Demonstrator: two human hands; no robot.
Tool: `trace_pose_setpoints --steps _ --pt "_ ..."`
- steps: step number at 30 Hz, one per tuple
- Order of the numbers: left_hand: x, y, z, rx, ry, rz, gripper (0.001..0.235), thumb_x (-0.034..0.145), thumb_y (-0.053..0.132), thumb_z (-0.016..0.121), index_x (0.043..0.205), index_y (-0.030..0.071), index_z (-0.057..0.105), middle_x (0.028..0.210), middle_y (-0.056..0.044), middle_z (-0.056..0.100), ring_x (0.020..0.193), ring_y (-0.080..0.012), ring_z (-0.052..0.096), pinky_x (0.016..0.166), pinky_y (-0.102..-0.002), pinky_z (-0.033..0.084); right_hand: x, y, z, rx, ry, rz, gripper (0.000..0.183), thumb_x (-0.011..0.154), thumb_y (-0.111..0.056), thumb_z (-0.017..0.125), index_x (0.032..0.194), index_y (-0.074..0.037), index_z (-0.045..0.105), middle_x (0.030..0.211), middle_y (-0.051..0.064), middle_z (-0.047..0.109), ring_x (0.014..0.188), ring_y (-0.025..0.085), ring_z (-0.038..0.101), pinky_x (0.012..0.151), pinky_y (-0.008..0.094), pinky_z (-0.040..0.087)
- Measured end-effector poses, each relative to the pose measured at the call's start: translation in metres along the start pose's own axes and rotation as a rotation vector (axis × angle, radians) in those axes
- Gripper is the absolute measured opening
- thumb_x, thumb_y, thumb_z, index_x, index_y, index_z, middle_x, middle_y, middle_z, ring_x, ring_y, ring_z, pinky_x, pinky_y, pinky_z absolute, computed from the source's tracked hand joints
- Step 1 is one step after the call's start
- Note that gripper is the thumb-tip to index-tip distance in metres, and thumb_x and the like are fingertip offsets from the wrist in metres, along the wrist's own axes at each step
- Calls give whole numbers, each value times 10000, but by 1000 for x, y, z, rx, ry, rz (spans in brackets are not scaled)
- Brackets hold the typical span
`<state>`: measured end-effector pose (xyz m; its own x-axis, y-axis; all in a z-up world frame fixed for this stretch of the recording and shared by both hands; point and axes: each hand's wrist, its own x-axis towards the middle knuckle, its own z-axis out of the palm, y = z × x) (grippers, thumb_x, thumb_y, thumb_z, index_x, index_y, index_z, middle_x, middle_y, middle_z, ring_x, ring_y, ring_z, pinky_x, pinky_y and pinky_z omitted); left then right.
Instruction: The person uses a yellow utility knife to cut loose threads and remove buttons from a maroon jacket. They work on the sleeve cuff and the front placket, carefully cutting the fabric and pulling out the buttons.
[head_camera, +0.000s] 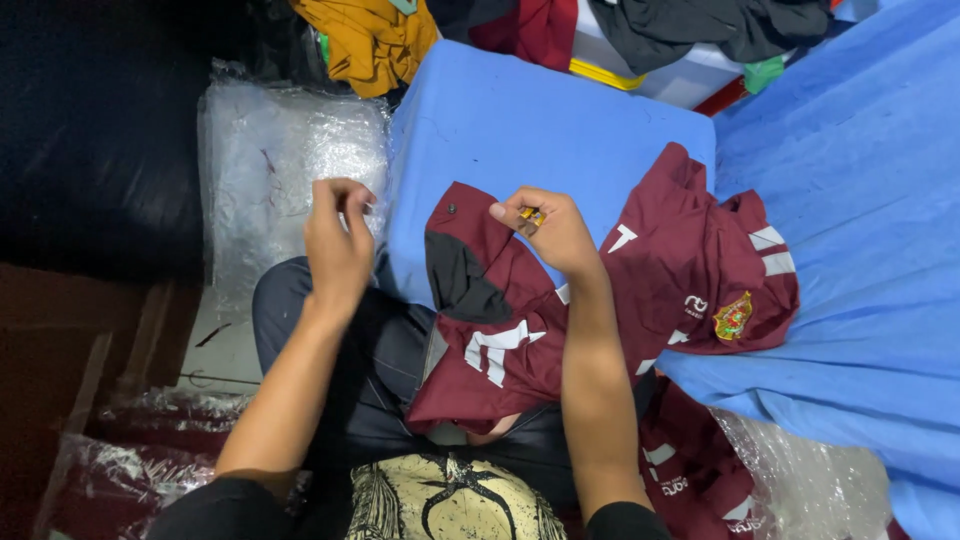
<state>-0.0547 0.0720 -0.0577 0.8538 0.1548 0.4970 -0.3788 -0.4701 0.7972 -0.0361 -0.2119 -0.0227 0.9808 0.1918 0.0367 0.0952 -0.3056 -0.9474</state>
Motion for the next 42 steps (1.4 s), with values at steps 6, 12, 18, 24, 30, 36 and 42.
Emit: trace_pose_setpoints --steps 6,12,18,24,30,36,42 --pt "-9 -70 17 -109 -198 -406 83 991 95 726 912 122 732 684 -17 712 641 -134 640 661 -278 498 -2 -6 2 -7 19 24 182 955 -133 802 797 -76 731 684 4 549 721 94 465 712 243 447" --pt "6 -106 23 156 -175 -401 259 984 -33 624 1226 -70 710 1069 -323 724 1033 -473 699 867 -522 569 2 -4 1 -94 -18 -34 162 967 -173 775 840 -78 743 710 35 569 758 116 486 744 288 461" --pt "19 -71 13 -81 -32 -470 238 1006 -54 561 1128 11 755 1039 -225 744 1000 -338 731 870 -421 577 5 -17 5 -119 -18 -48 169 968 -209 788 833 -108 776 692 8 551 726 107 485 739 254 441" --pt "27 1 12 -323 -86 -278 232 1002 -21 608 1084 113 779 884 -70 772 733 -161 717 794 -320 581 7 -7 1 14 -42 -151 46 930 -84 796 970 -69 812 935 102 761 857 163 672 794 312 532" --pt "40 63 12 -580 -373 -218 695 940 66 732 1497 -56 334 1308 -346 615 1158 -449 666 981 -496 571 6 1 2 104 16 -225 58 933 -29 777 987 -6 777 962 142 743 904 170 674 813 335 560" --pt "50 65 23 -563 -649 -399 783 917 13 668 1549 97 212 1040 -215 697 823 -275 699 791 -433 609 10 24 -13 52 292 -126 132 1076 -161 657 1081 -41 709 916 63 721 886 103 615 848 305 527" --pt "41 30 81 -818 -419 -347 328 1020 -26 464 1298 131 388 966 -42 578 747 -97 551 676 -236 492 12 27 -6 -36 374 -89 113 1071 -176 673 1052 -66 693 744 17 647 750 76 554 736 256 477"
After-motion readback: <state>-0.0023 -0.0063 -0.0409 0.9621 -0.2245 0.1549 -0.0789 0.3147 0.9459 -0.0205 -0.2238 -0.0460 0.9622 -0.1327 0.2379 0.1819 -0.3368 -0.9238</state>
